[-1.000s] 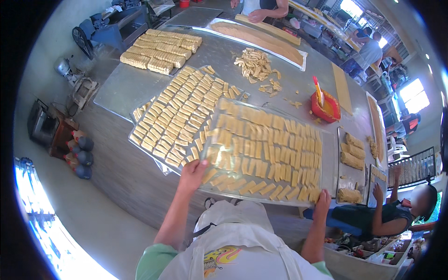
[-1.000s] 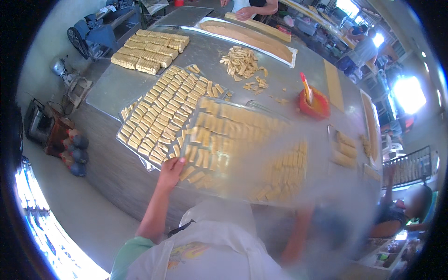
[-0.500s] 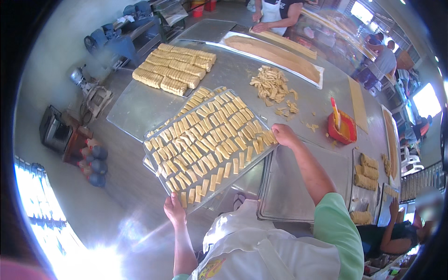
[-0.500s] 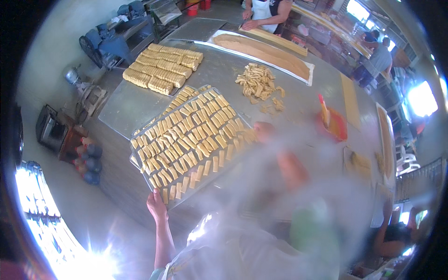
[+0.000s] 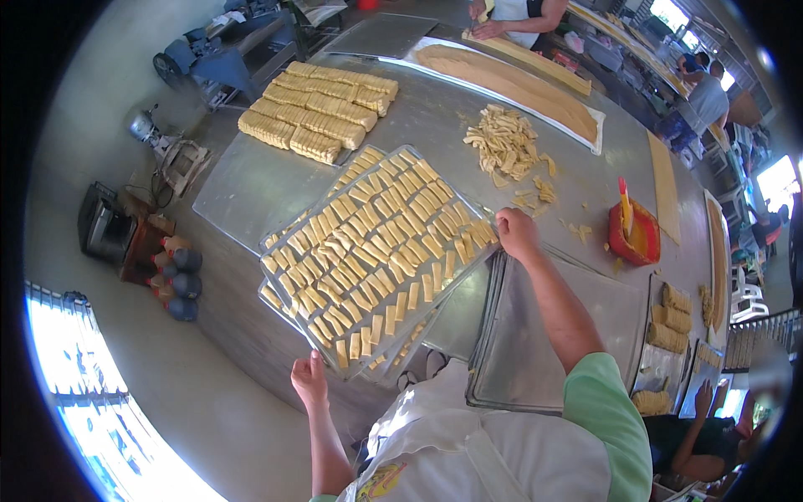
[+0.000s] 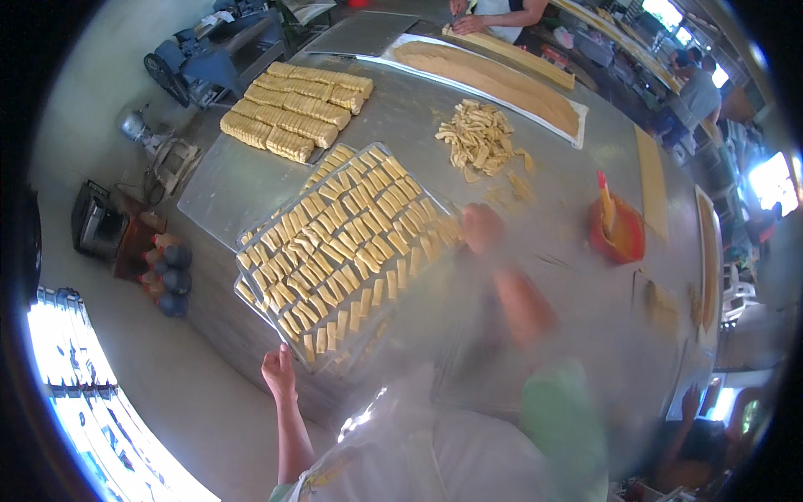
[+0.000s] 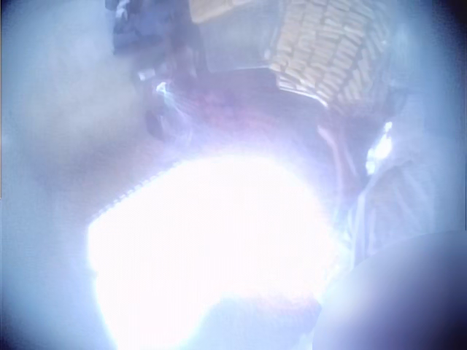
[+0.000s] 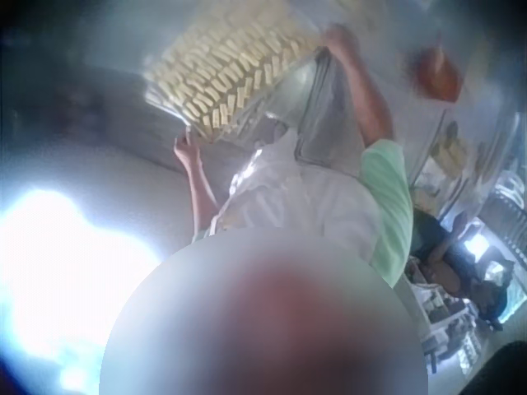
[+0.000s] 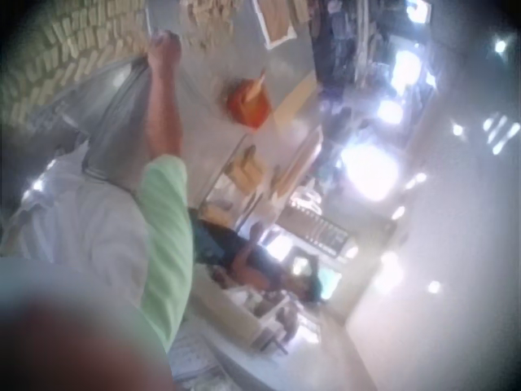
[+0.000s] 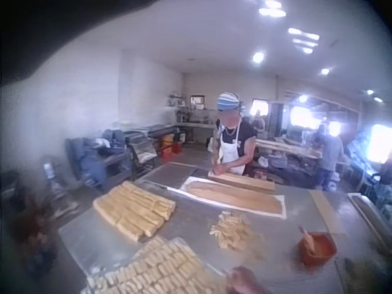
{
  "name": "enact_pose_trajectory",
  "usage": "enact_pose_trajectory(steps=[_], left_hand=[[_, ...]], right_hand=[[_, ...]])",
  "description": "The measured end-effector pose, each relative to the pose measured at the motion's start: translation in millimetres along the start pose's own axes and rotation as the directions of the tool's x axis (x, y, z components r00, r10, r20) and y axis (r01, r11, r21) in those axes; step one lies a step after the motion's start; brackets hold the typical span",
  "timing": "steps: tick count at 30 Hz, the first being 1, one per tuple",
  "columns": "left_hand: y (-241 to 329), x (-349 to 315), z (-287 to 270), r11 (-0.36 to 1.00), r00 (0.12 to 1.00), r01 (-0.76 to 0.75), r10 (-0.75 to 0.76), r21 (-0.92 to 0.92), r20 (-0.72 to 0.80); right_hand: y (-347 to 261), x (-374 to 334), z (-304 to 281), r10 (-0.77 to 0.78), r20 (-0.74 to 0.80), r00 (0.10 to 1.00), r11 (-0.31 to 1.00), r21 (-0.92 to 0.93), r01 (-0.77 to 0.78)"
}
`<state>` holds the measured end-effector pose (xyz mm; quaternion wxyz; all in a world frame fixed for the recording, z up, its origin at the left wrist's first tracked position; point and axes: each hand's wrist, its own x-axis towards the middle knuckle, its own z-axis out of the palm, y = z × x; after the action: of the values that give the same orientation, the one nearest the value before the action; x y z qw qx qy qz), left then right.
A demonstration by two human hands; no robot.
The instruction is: The person repeatedly picks small rectangular pasta pieces from a tray, folds them in half, and places them onto a metal baking sheet. The process continues across multiple trays, with the person working methodically to fill the sheets with folded pasta.
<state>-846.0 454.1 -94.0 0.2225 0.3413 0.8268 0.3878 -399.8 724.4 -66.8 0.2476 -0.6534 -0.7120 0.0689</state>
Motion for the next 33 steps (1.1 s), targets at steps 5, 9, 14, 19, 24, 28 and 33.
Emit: enact_pose_trajectory(steps=[5,9,14,19,24,28,33], left_hand=[[-6,26,12,0.496,0.77,0.576,-0.062,-0.65,0.635],[1,46,33,0.331,0.755,0.618,0.002,-0.713,0.655],[0,55,42,0.398,0.836,0.536,-0.127,-0.745,0.534],[-13,80,40,0.366,0.821,0.554,-0.092,-0.748,0.563],[-27,118,36,0.509,0.877,0.456,-0.117,-0.731,0.466],[-33,108,32,0.656,0.926,0.355,-0.15,-0.666,0.346],[-33,84,39,0.679,0.94,0.342,-0.24,-0.65,0.244]], right_hand=[[38,-74,-32,0.015,-0.058,0.998,0.994,0.105,-0.009],[89,-164,-63,0.153,-0.024,0.988,0.971,0.187,-0.146],[117,-261,-84,0.248,-0.171,0.954,0.964,-0.053,-0.26],[97,-326,-144,0.331,-0.15,0.932,0.943,0.079,-0.323],[91,-333,-175,0.546,-0.06,0.836,0.838,0.011,-0.546],[105,-344,-191,0.513,-0.102,0.852,0.858,0.033,-0.513],[107,-370,-206,0.563,-0.086,0.822,0.824,-0.021,-0.567]])
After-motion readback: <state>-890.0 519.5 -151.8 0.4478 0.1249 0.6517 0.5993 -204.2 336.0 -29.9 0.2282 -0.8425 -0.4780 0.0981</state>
